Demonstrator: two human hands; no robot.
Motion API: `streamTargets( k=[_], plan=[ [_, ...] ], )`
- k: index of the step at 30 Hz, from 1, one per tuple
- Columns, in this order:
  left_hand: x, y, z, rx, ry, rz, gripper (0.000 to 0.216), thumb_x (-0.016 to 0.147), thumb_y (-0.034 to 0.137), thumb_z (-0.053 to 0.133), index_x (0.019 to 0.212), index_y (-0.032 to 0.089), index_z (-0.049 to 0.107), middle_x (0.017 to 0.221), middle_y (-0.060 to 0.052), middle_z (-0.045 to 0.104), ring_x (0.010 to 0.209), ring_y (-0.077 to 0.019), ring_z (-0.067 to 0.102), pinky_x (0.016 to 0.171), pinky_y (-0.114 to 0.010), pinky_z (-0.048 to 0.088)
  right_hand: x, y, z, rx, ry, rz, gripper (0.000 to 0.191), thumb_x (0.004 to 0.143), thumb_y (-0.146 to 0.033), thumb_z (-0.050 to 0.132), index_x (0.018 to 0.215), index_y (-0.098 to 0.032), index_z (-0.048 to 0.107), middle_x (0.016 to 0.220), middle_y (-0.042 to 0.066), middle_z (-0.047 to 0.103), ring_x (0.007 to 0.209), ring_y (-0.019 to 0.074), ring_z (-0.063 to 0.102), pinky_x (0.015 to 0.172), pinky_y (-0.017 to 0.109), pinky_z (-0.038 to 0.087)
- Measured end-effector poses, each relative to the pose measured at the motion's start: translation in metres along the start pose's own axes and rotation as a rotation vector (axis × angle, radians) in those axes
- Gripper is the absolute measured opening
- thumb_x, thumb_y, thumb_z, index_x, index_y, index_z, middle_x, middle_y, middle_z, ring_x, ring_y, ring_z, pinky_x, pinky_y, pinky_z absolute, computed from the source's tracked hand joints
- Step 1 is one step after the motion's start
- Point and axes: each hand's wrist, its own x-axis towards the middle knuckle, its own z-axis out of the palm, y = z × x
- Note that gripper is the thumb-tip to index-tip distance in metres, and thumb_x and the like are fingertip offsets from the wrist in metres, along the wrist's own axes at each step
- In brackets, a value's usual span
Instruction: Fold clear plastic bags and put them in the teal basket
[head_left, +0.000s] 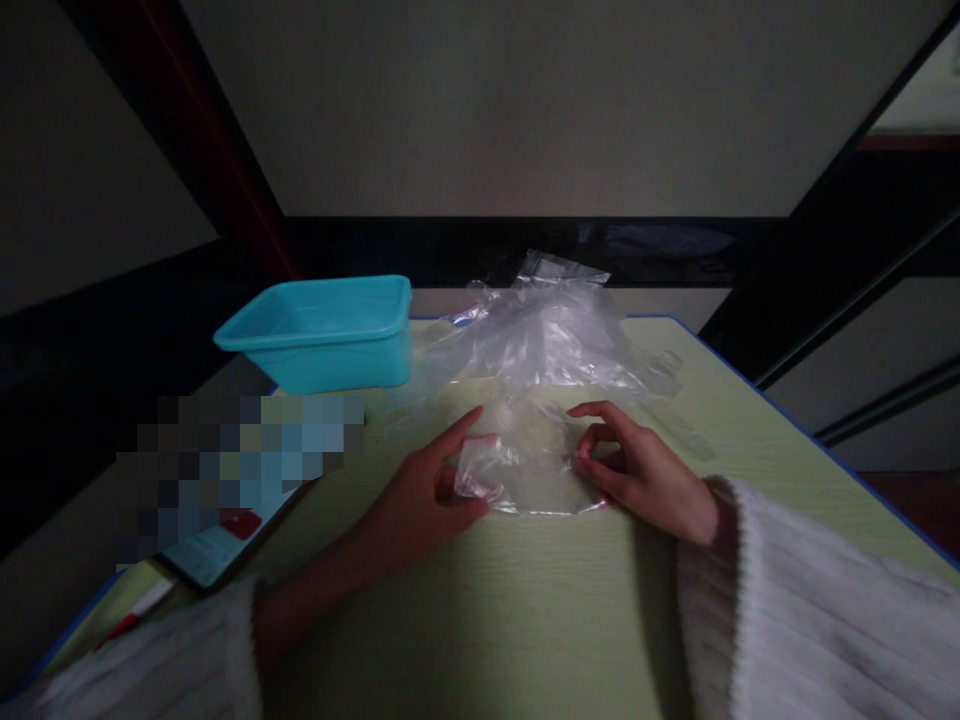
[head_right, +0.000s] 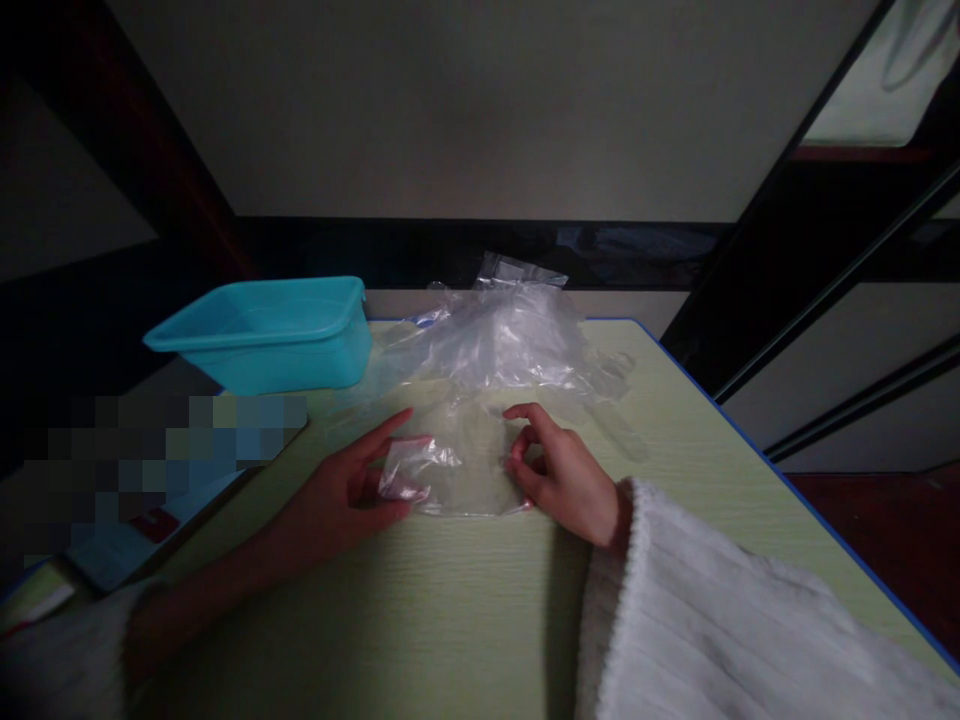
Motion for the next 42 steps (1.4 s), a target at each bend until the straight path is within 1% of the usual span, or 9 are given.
streamTargets(
  k=[4, 12, 16, 22, 27, 31, 34, 37, 42],
  plan=[
    [-0.001, -0.003, -0.001, 0.056, -0.034, 0.015, 0.086, 0.064, 0.009, 0.063, 0.139, 0.027, 0.027, 0.134, -0.012, 0.046, 0.067, -0.0107, 0.063, 0.057, -0.021, 0.049, 0.0, 0.0, 0.0, -0.003, -0.001, -0.009, 0.04, 0.074, -0.031, 0.052, 0.108, -0.021, 0.033, 0.074, -0.005, 0.047, 0.038, 0.0059, 0.048, 0.034, 0.02, 0.037],
    [0.001, -0.01, -0.001, 0.129, -0.077, 0.038, 0.083, 0.066, 0.011, 0.062, 0.139, 0.029, 0.028, 0.129, -0.007, 0.052, 0.066, -0.0098, 0.058, 0.058, -0.022, 0.047, 0.001, 0.001, 0.0, 0.016, -0.01, -0.01, 0.04, 0.075, -0.033, 0.053, 0.107, -0.022, 0.033, 0.074, -0.005, 0.046, 0.039, 0.0061, 0.049, 0.033, 0.019, 0.038],
    [0.0, -0.007, -0.001, 0.094, -0.088, 0.021, 0.083, 0.065, 0.011, 0.063, 0.139, 0.028, 0.028, 0.129, -0.007, 0.052, 0.065, -0.0096, 0.057, 0.058, -0.022, 0.046, 0.001, 0.0, 0.0, 0.018, -0.003, -0.005, 0.04, 0.074, -0.034, 0.054, 0.107, -0.022, 0.033, 0.074, -0.005, 0.046, 0.039, 0.0063, 0.048, 0.033, 0.02, 0.038],
    [0.0, -0.001, 0.0, -0.038, -0.062, -0.019, 0.081, 0.063, 0.013, 0.064, 0.137, 0.024, 0.033, 0.129, -0.01, 0.051, 0.071, -0.0126, 0.062, 0.061, -0.024, 0.048, 0.0, 0.0, 0.0, -0.002, 0.0, -0.015, 0.04, 0.074, -0.031, 0.052, 0.108, -0.021, 0.033, 0.074, -0.005, 0.047, 0.038, 0.0055, 0.048, 0.033, 0.02, 0.037],
    [0.001, 0.001, -0.001, -0.072, -0.042, -0.035, 0.078, 0.063, 0.011, 0.063, 0.135, 0.025, 0.037, 0.128, -0.009, 0.052, 0.077, -0.0137, 0.064, 0.064, -0.024, 0.049, 0.0, -0.001, 0.0, 0.015, 0.001, -0.014, 0.039, 0.075, -0.03, 0.052, 0.108, -0.021, 0.034, 0.075, -0.005, 0.046, 0.039, 0.0054, 0.048, 0.034, 0.02, 0.039],
    [0.001, 0.001, -0.002, -0.09, -0.045, -0.047, 0.074, 0.064, 0.011, 0.063, 0.134, 0.024, 0.039, 0.13, -0.009, 0.051, 0.088, -0.0178, 0.065, 0.067, -0.024, 0.049, 0.0, -0.001, 0.0, 0.01, 0.004, -0.023, 0.038, 0.075, -0.029, 0.052, 0.108, -0.021, 0.034, 0.075, -0.005, 0.047, 0.038, 0.0054, 0.048, 0.033, 0.02, 0.037],
    [0.002, 0.0, -0.003, -0.09, -0.051, -0.029, 0.073, 0.066, 0.01, 0.061, 0.134, 0.024, 0.038, 0.131, -0.009, 0.05, 0.092, -0.0198, 0.064, 0.068, -0.026, 0.05, 0.0, -0.001, 0.0, 0.007, 0.003, -0.036, 0.038, 0.075, -0.028, 0.051, 0.108, -0.02, 0.034, 0.076, -0.004, 0.047, 0.038, 0.0049, 0.049, 0.033, 0.019, 0.036],
    [0.003, -0.001, -0.003, -0.086, -0.055, -0.014, 0.072, 0.068, 0.008, 0.057, 0.135, 0.023, 0.036, 0.131, -0.009, 0.051, 0.092, -0.0191, 0.064, 0.069, -0.025, 0.05, 0.0, 0.001, 0.0, 0.001, 0.002, -0.051, 0.037, 0.076, -0.028, 0.05, 0.108, -0.02, 0.035, 0.076, -0.004, 0.047, 0.038, 0.0044, 0.048, 0.033, 0.019, 0.036],
    [0.003, -0.001, -0.003, 0.009, -0.048, 0.022, 0.07, 0.069, 0.006, 0.053, 0.135, 0.023, 0.036, 0.128, -0.008, 0.054, 0.084, -0.0157, 0.065, 0.062, -0.022, 0.05, 0.0, 0.002, 0.0, -0.016, 0.001, -0.078, 0.037, 0.077, -0.027, 0.049, 0.11, -0.02, 0.034, 0.078, -0.003, 0.048, 0.038, 0.0044, 0.048, 0.033, 0.019, 0.036]
  ],
)
